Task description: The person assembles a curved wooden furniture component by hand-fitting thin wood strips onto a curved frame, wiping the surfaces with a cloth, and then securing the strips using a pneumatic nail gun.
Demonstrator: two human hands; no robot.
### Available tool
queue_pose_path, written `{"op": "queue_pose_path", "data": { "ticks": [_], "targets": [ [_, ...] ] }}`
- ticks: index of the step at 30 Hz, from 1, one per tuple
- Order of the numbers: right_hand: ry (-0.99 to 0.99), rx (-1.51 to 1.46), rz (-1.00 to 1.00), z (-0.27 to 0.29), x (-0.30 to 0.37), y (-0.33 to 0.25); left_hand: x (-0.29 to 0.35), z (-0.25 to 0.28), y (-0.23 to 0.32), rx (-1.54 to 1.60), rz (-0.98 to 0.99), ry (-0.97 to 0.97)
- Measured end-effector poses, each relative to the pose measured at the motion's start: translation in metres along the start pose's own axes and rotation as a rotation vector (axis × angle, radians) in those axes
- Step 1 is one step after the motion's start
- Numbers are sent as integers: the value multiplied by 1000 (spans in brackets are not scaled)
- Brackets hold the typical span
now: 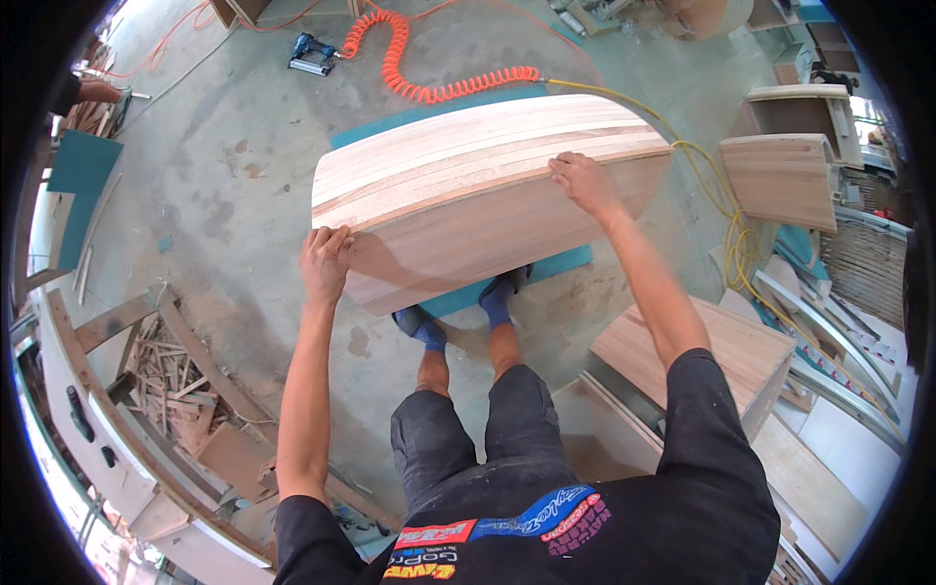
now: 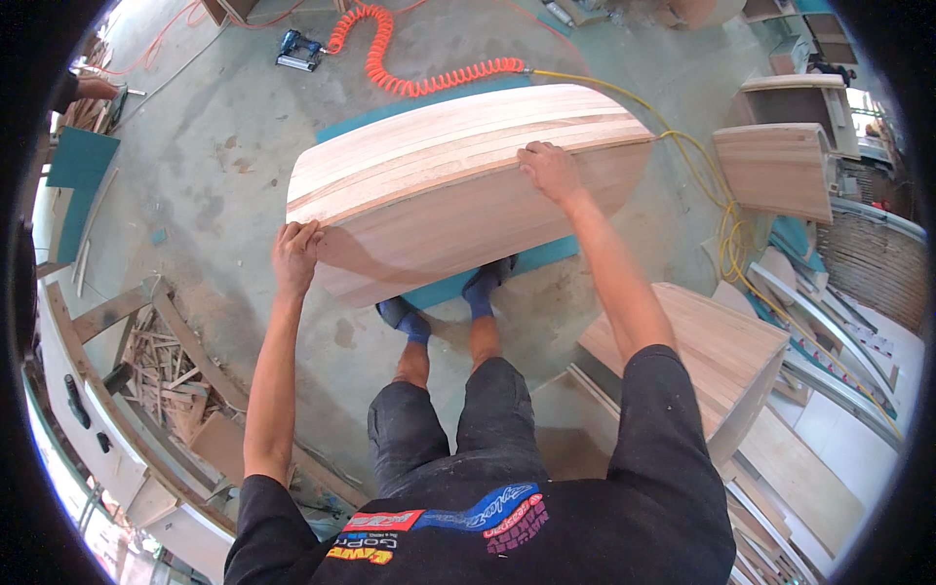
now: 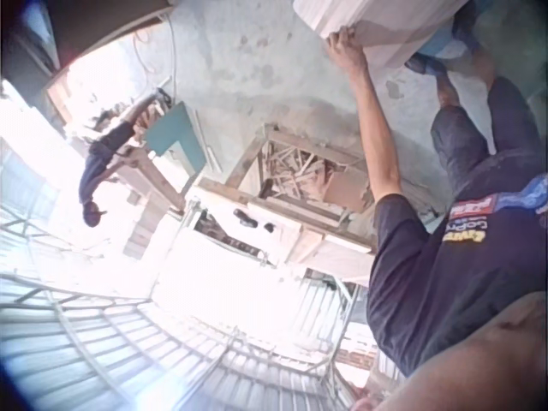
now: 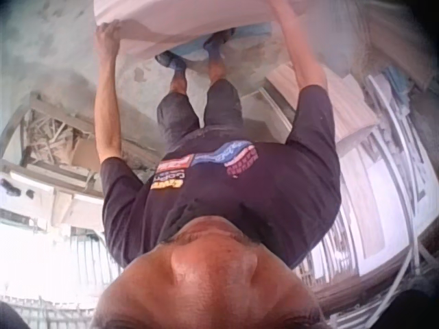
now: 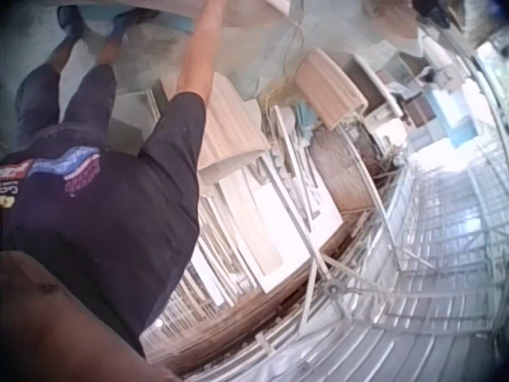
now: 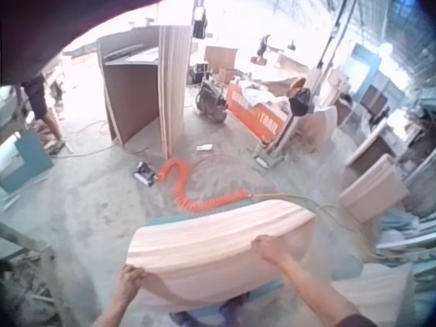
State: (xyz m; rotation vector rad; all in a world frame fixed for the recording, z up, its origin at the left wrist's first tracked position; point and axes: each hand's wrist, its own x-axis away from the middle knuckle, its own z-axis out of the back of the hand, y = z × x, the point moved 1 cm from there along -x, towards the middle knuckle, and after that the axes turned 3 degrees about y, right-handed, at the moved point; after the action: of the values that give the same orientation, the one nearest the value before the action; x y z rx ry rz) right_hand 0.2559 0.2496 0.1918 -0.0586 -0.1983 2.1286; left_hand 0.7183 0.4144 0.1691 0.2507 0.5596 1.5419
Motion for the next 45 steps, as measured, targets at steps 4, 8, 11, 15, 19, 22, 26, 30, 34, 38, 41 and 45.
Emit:
{"op": "queue_pose_path", "data": {
  "ticks": [4,8,11,15,19,22,26,30,34,38,41,45],
  "targets": [
    [-103,-37,-9,-2,-6,7,-15,12,5,-68,-51,-137],
    [-230,-37,-84,5,-24,9,-20,15,9,-90,-29,-173],
    [-233,-109,-76,10,-32,16,-33,15,12,-84,2,-254],
    [-179,-158,-57,9,-20,15,-32,15,11,-71,16,-255],
    [-202,-131,-65,5,-20,24,-28,11,7,-130,-20,-238],
    [-122,-91,65,-19,-18,31,-19,6,-4,-160,-31,-201],
    [-15,-346,209,7,-2,58,-20,7,-2,-166,-53,-231],
    [105,-23,72,17,26,155,-24,5,5,-126,-43,-214],
    [-117,-16,-16,31,38,212,-25,8,7,-102,20,-231],
    [-4,-68,15,11,44,220,-25,12,11,-25,142,-220],
    [133,-145,18,13,58,213,-32,14,22,-43,170,-236],
    [82,-187,-58,13,57,216,-31,13,21,-41,199,-247]
  ]
}}
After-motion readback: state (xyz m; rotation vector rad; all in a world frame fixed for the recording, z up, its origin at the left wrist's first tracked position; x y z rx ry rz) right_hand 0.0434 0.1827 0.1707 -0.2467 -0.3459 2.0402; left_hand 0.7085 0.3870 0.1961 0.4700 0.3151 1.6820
